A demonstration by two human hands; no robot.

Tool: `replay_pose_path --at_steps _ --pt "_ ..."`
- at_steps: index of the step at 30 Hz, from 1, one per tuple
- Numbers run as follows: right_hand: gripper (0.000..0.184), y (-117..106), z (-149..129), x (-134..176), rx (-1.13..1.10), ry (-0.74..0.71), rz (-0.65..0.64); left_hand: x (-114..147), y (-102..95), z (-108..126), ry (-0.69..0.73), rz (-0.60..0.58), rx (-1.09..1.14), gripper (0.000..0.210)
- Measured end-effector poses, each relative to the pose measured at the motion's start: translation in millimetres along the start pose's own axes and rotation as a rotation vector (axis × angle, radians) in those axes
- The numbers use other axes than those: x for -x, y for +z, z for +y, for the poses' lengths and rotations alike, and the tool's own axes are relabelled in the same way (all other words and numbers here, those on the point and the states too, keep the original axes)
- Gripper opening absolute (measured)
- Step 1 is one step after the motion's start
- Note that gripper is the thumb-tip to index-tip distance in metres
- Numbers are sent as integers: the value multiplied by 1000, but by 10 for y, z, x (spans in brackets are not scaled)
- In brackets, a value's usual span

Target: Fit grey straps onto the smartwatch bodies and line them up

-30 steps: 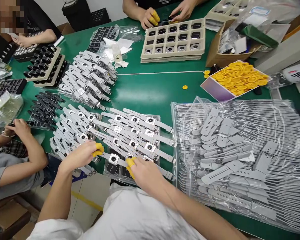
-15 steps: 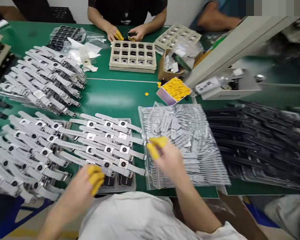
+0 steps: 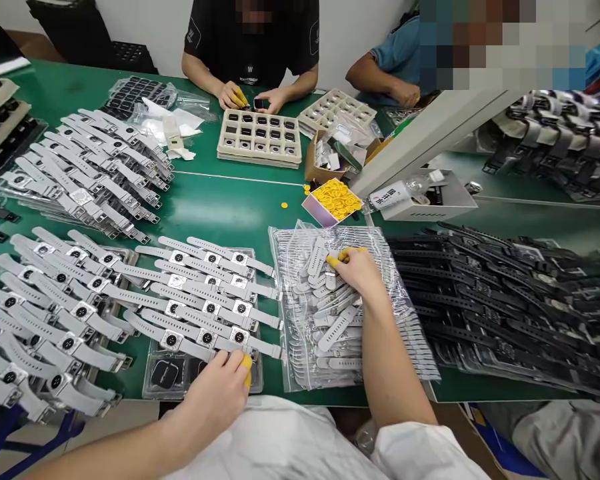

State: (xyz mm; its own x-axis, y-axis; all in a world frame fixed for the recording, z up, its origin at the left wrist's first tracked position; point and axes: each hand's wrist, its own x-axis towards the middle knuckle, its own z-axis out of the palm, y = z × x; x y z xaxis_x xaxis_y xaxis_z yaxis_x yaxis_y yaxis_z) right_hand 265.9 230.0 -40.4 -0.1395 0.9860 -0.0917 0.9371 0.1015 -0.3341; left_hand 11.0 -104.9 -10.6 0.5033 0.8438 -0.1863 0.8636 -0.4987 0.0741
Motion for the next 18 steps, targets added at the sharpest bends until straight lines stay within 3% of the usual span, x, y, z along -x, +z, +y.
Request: replay_pose_path --at_steps 6,8,10,13,15,18 --pt "24 -242 -58 79 -386 30 181 -24 80 -46 -31 59 73 17" --pt "27 -363 -263 300 -699 0 216 17 -71 -153 -31 63 163 21" --pt "35 -440 -583 602 -1050 -65 159 5 -333 -337 -98 91 324 23" --pt "33 -390 -1142 1058 -1303 -82 -257 -203 -725 -695 -363 226 654 23" --pt "37 -247 -1445 1279 -1382 -113 -535 -436 -822 -908 -455 412 872 21" --pt "41 18 -1674 1425 -1440 -159 -760 -743 -667 -1101 -297 640 1104 32"
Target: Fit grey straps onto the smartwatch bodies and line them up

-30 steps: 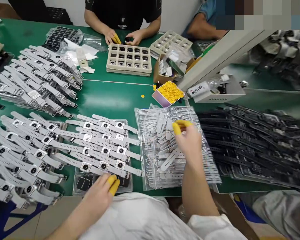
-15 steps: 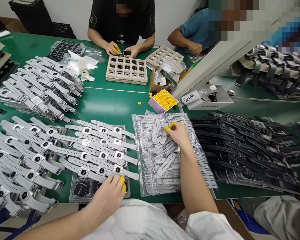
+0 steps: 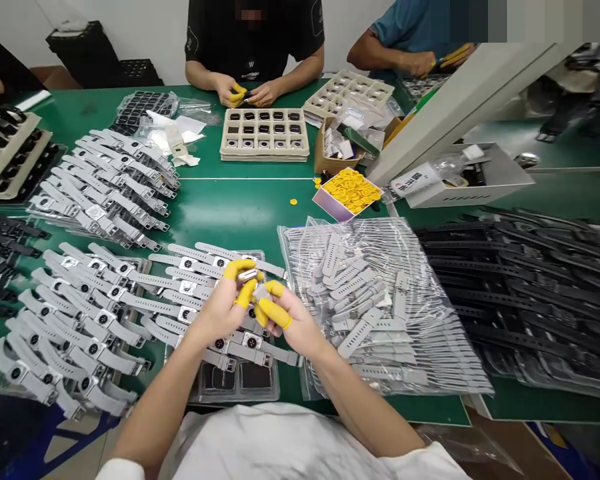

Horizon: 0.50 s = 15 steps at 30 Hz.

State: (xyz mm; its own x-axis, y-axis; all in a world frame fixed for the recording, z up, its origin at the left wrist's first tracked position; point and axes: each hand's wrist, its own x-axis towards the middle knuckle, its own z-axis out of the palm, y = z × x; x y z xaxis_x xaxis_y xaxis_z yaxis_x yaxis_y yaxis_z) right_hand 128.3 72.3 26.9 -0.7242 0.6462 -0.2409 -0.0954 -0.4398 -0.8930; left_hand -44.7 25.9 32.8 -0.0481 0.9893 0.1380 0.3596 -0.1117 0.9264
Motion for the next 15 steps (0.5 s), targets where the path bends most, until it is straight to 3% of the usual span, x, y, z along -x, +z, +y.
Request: replay_pose_path --at_steps 5,8,15 --pt "39 -76 190 -104 -50 35 -63 16 125 -372 189 -92 -80 52" --pt "40 -130 196 -107 -86 67 -105 56 99 -402 220 -126 -118 56" --pt "32 -127 260 -117 -248 112 25 51 118 -365 187 -86 -147 46"
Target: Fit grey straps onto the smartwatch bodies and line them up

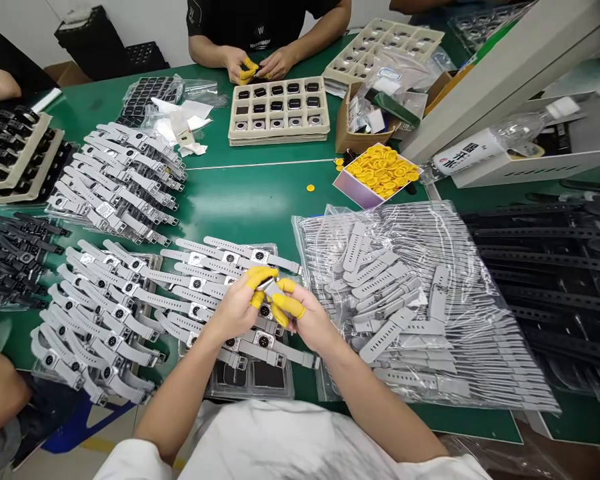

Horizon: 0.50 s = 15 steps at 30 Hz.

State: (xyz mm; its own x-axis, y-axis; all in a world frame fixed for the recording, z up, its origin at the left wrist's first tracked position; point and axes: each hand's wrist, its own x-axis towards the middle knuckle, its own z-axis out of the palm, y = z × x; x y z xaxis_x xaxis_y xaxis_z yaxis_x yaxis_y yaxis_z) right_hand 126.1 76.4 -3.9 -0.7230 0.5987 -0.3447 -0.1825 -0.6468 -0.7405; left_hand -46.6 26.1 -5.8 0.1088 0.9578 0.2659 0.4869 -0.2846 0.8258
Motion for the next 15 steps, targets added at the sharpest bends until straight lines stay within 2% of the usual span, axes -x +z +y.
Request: replay_pose_path --at_steps 8,15 --pt "29 -32 -10 5 -179 37 55 26 -21 21 -81 -71 73 46" --pt "29 -29 -12 -26 -294 32 54 -18 39 42 -81 -49 -65 42"
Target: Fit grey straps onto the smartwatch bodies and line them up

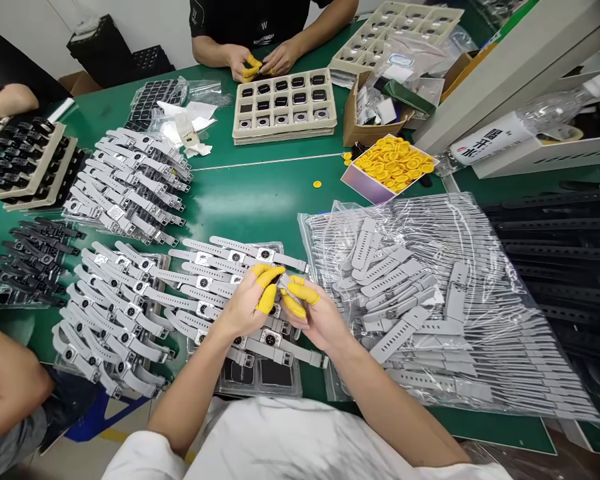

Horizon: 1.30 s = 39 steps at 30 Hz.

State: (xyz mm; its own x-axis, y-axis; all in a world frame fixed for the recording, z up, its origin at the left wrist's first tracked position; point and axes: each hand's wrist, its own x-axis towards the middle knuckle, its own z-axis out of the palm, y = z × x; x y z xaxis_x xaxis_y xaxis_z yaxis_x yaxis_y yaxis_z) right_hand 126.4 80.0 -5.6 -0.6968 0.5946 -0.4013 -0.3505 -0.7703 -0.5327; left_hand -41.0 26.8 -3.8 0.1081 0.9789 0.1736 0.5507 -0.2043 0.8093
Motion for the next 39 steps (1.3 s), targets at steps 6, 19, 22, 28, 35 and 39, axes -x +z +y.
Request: replay_pose_path --at_steps 6,19,22,28,35,39 --pt "33 -13 4 -12 35 26 33 -9 8 0 -7 -7 -113 40" --pt "43 1 14 19 220 -2 7 18 -87 -62 -121 64 207 38" --pt "46 -3 46 29 247 44 -57 -9 -17 -28 -62 219 358 17" --pt "43 -21 -65 58 344 309 -228 -70 -121 -50 -216 640 747 33" --pt "38 -50 -100 39 391 131 -167 -67 -375 -205 -311 851 643 41" --pt "36 -19 -13 11 371 -64 -112 -11 -159 -109 -307 263 436 37"
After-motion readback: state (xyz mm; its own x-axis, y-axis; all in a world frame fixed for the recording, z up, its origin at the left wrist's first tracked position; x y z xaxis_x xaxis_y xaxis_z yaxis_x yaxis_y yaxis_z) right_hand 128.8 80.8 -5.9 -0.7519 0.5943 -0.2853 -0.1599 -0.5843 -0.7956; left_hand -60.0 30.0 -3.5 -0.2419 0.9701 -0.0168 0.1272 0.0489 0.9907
